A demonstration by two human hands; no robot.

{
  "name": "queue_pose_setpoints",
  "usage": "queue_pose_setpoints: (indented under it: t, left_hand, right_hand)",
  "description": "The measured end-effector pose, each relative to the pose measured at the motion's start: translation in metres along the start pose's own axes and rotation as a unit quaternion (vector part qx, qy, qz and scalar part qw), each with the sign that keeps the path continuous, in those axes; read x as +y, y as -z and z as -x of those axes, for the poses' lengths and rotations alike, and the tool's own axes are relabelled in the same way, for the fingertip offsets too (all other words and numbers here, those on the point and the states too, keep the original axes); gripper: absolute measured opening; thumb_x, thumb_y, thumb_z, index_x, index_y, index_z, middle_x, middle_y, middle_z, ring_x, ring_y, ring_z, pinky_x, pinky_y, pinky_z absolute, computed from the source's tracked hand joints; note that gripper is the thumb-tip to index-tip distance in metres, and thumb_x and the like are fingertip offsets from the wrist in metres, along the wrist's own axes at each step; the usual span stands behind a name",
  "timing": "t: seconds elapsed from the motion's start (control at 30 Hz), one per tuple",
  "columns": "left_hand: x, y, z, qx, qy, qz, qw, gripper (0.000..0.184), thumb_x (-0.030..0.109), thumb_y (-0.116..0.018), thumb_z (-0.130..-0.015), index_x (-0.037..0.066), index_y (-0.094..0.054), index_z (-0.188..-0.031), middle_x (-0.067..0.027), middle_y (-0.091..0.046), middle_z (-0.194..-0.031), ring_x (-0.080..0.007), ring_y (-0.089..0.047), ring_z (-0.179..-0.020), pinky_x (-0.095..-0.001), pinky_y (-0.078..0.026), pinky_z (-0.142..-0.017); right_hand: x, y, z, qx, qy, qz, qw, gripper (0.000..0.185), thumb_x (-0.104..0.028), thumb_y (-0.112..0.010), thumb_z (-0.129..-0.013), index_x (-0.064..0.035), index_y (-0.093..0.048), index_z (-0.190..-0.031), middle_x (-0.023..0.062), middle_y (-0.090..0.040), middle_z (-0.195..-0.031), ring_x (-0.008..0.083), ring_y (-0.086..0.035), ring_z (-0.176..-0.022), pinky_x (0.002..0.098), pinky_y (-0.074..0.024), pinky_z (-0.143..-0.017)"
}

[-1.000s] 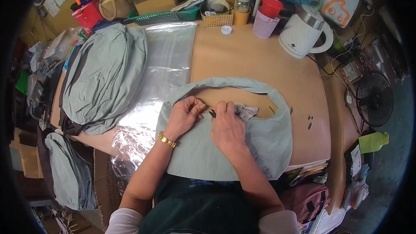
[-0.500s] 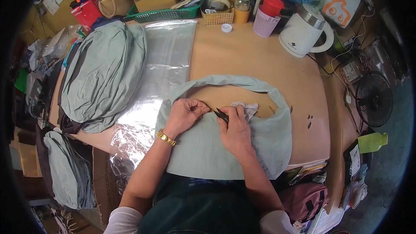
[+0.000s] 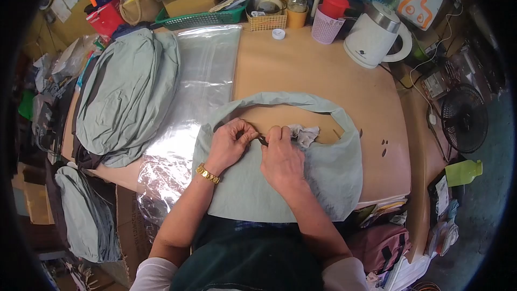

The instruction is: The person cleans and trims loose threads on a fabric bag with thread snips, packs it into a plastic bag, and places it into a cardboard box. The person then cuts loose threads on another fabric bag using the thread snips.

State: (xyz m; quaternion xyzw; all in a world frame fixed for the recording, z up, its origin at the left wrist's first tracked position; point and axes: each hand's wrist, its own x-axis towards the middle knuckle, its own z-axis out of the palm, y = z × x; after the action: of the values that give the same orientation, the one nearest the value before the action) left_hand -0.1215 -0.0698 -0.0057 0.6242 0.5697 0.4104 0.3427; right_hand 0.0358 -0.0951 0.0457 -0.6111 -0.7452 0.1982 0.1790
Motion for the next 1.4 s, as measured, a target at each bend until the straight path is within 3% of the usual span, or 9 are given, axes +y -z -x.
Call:
queue_pose_setpoints:
  t: [0.63,0.77,0.9,0.97,1.03,1.17,1.23,1.3,1.4]
  left_hand:
    - [0.0,0.005,-0.003,-0.03,0.054,0.003,0.998,0.015,0.015,-0.065,-0.092,0.002,-0.064,-0.085,-0.0004,-0.063,-0.07,-0.0062,-0.056,-0.06,-0.0241,-0.046,-0.057]
    - [-0.005,0.0,-0.002,0.019,-0.005,-0.009,1.0,0.02,0.018,-0.065,-0.09,0.002,-0.064,-0.077,-0.0082,-0.063,-0.064,-0.015,-0.059,-0.055,-0.0307,-0.045,-0.053]
    - [-0.031,0.032,-0.014,-0.044,0.087,0.463,0.881,0.023,0.023,-0.06,-0.096,0.005,-0.059,-0.081,-0.0001,-0.054,-0.061,-0.0091,-0.053,-0.055,-0.0244,-0.041,-0.05]
    - [-0.012,0.046,-0.009,-0.086,0.1,0.504,0.854,0.022,0.026,-0.058,-0.097,0.005,-0.058,-0.091,0.0012,-0.053,-0.064,-0.0077,-0.05,-0.054,-0.0232,-0.041,-0.05]
    - [0.069,0.048,0.02,-0.141,0.08,0.224,0.961,0.026,0.029,-0.057,-0.096,0.005,-0.056,-0.107,-0.0026,-0.058,-0.078,-0.0113,-0.054,-0.062,-0.0256,-0.045,-0.056]
    - [0.069,-0.018,0.082,-0.177,-0.181,-0.043,0.966,0.059,0.042,-0.059,-0.092,0.01,-0.043,-0.139,-0.0137,-0.054,-0.129,-0.027,-0.055,-0.115,-0.0426,-0.044,-0.097]
    - [0.058,-0.032,0.097,-0.187,-0.191,-0.324,0.908,0.069,0.05,-0.056,-0.09,0.014,-0.037,-0.146,-0.0159,-0.033,-0.151,-0.0315,-0.026,-0.143,-0.057,-0.018,-0.114]
    - [0.048,-0.026,0.096,-0.208,-0.187,-0.288,0.916,0.073,0.055,-0.054,-0.089,0.015,-0.036,-0.147,-0.0144,-0.026,-0.155,-0.0329,-0.021,-0.145,-0.0636,-0.011,-0.113]
    - [0.049,-0.014,0.095,-0.23,-0.186,-0.311,0.903,0.069,0.054,-0.054,-0.09,0.017,-0.039,-0.146,-0.0142,-0.028,-0.154,-0.0347,-0.023,-0.143,-0.0643,-0.013,-0.112]
  right_hand:
    - [0.002,-0.01,-0.007,-0.005,-0.015,-0.08,0.997,0.03,-0.008,-0.066,-0.083,-0.0033,-0.043,-0.102,0.0171,-0.055,-0.098,0.0378,-0.06,-0.089,0.0473,-0.0473,-0.075]
    - [0.008,-0.021,-0.007,0.002,0.013,-0.09,0.996,0.027,-0.007,-0.065,-0.084,-0.0045,-0.044,-0.1,0.0146,-0.055,-0.093,0.0353,-0.06,-0.084,0.0467,-0.0474,-0.072]
    - [0.038,-0.024,-0.018,0.004,0.036,-0.315,0.948,0.022,-0.005,-0.064,-0.085,-0.0052,-0.048,-0.1,0.0068,-0.052,-0.081,0.0186,-0.057,-0.072,0.0352,-0.0462,-0.066]
    - [0.048,0.004,-0.035,0.003,0.008,-0.357,0.934,0.019,-0.003,-0.063,-0.087,-0.0054,-0.05,-0.101,0.0031,-0.05,-0.078,0.0112,-0.051,-0.07,0.0286,-0.044,-0.065]
    - [0.047,0.033,-0.061,0.058,-0.019,-0.343,0.938,0.017,0.0,-0.061,-0.086,-0.0053,-0.052,-0.1,0.0064,-0.054,-0.086,0.0159,-0.055,-0.073,0.0301,-0.0451,-0.067]
    - [0.087,0.025,-0.145,0.186,0.113,-0.12,0.969,0.019,0.0,-0.062,-0.083,-0.0053,-0.057,-0.1,0.0126,-0.056,-0.096,0.0243,-0.058,-0.085,0.0341,-0.0454,-0.072]
    - [0.081,0.026,-0.151,0.16,0.095,-0.095,0.978,0.021,0.0,-0.062,-0.082,-0.005,-0.057,-0.101,0.014,-0.056,-0.096,0.0272,-0.059,-0.088,0.0357,-0.0457,-0.074]
    - [0.058,0.039,-0.133,0.259,0.195,0.09,0.942,0.018,-0.003,-0.063,-0.081,-0.0076,-0.06,-0.098,0.0131,-0.054,-0.103,0.0301,-0.056,-0.092,0.0409,-0.044,-0.08]
    - [0.039,0.058,-0.079,0.042,0.189,0.037,0.98,0.014,-0.007,-0.066,-0.079,-0.0074,-0.063,-0.092,0.0109,-0.056,-0.098,0.0306,-0.056,-0.093,0.0429,-0.0409,-0.088]
